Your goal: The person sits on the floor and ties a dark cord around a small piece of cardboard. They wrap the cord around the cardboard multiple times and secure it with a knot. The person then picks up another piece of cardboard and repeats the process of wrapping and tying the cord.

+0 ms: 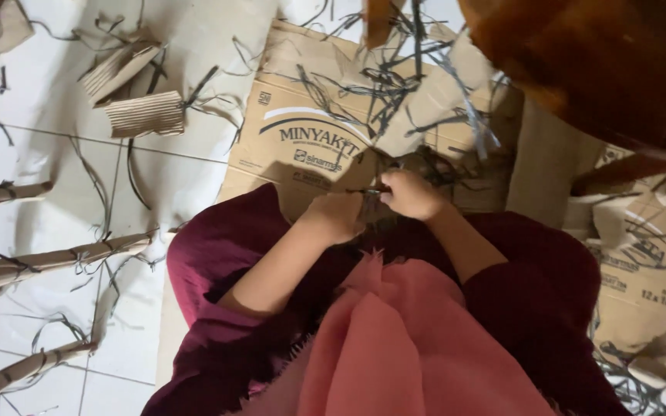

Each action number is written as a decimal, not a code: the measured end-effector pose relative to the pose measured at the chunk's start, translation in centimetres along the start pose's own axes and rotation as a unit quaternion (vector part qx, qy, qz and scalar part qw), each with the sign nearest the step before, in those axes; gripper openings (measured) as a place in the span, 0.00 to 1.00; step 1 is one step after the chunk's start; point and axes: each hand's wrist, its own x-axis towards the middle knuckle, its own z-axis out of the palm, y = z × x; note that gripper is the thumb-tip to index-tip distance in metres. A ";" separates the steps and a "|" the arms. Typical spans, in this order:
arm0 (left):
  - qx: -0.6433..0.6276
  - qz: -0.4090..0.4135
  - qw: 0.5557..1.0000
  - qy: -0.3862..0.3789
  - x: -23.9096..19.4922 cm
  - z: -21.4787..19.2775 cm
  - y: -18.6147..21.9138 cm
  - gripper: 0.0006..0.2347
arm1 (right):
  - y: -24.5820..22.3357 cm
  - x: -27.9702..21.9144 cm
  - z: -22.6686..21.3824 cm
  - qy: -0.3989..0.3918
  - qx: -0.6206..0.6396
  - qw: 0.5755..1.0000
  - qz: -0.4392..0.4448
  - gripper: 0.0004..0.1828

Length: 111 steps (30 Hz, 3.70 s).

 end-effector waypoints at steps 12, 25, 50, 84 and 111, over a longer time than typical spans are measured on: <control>0.016 0.047 0.997 -0.054 2.7 0.1 0.9 0.17 | -3.9 5.8 1.7 0.215 0.125 0.966 -0.068 0.31; 0.001 0.015 0.997 -0.074 2.2 -2.0 0.9 0.12 | -4.2 12.8 2.4 0.153 0.157 0.968 0.125 0.53; -0.310 0.129 0.926 0.174 6.2 -3.0 -3.8 0.08 | -5.7 -5.3 -4.1 0.219 0.468 0.855 0.051 0.16; -0.339 0.127 0.930 0.058 5.2 -5.9 -6.5 0.09 | -4.7 -0.3 -3.1 0.167 0.658 0.733 0.032 0.11; -0.141 0.073 0.983 0.094 10.3 -0.6 -5.1 0.14 | 3.7 -10.4 -10.7 0.199 0.115 0.959 0.164 0.18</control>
